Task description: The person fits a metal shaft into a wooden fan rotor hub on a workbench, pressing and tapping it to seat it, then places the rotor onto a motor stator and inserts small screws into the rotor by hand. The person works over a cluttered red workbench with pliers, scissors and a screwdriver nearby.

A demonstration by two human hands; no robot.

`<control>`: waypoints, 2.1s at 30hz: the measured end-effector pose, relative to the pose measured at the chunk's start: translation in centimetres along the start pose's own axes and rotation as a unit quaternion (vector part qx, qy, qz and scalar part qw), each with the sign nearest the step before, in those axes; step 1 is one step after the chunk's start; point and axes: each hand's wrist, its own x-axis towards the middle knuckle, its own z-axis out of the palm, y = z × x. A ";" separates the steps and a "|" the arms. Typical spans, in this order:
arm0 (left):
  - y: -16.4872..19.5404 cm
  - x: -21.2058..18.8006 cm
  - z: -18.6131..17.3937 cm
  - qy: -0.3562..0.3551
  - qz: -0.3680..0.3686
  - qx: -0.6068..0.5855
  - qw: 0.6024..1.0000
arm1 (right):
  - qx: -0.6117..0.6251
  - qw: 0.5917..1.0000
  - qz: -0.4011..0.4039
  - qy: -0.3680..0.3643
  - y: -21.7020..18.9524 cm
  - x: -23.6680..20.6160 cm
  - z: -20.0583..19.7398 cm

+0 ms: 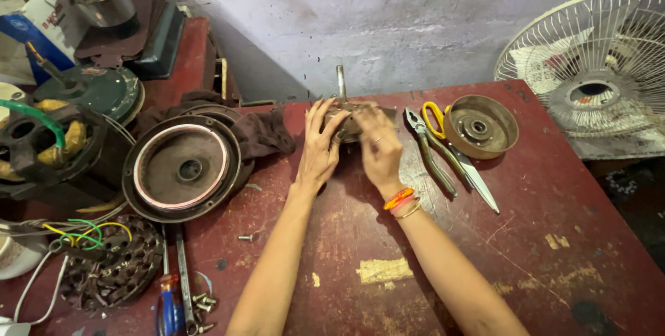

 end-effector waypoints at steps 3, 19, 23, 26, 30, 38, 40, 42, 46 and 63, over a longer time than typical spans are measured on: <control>0.0 0.0 0.0 -0.003 0.002 -0.007 1.000 | 0.049 0.991 0.116 0.037 0.0 0.2 -0.2; 0.4 0.1 -0.1 0.012 0.002 -0.014 1.000 | 0.018 0.999 0.042 0.019 -0.4 0.3 -0.4; 0.5 0.2 0.0 0.026 0.009 -0.007 1.000 | 0.001 1.000 -0.007 -0.014 -0.5 0.2 -0.4; 0.5 0.1 0.0 0.023 0.005 -0.010 1.000 | -0.016 1.000 -0.012 -0.009 -0.6 0.1 -0.4; 0.4 0.1 0.0 0.027 0.011 -0.012 0.999 | 0.016 0.997 0.067 0.026 -0.6 0.3 -0.6; 0.4 0.1 -0.4 0.031 0.014 -0.003 0.999 | 0.013 0.997 0.073 0.025 -0.8 0.4 -0.7; 0.5 0.1 -0.4 0.035 0.016 0.006 0.999 | 0.007 0.999 0.045 0.010 -0.8 0.3 -0.7; 0.5 0.1 -0.5 0.035 0.016 0.026 0.999 | -0.004 0.998 -0.051 -0.024 -1.0 0.2 -0.6; 0.5 0.1 -0.7 0.022 0.009 0.030 0.999 | 0.017 0.997 0.064 0.033 -0.9 0.2 -0.5; -0.4 0.1 0.0 0.102 -0.030 0.064 0.992 | 0.086 0.980 0.163 0.072 0.4 0.2 -0.6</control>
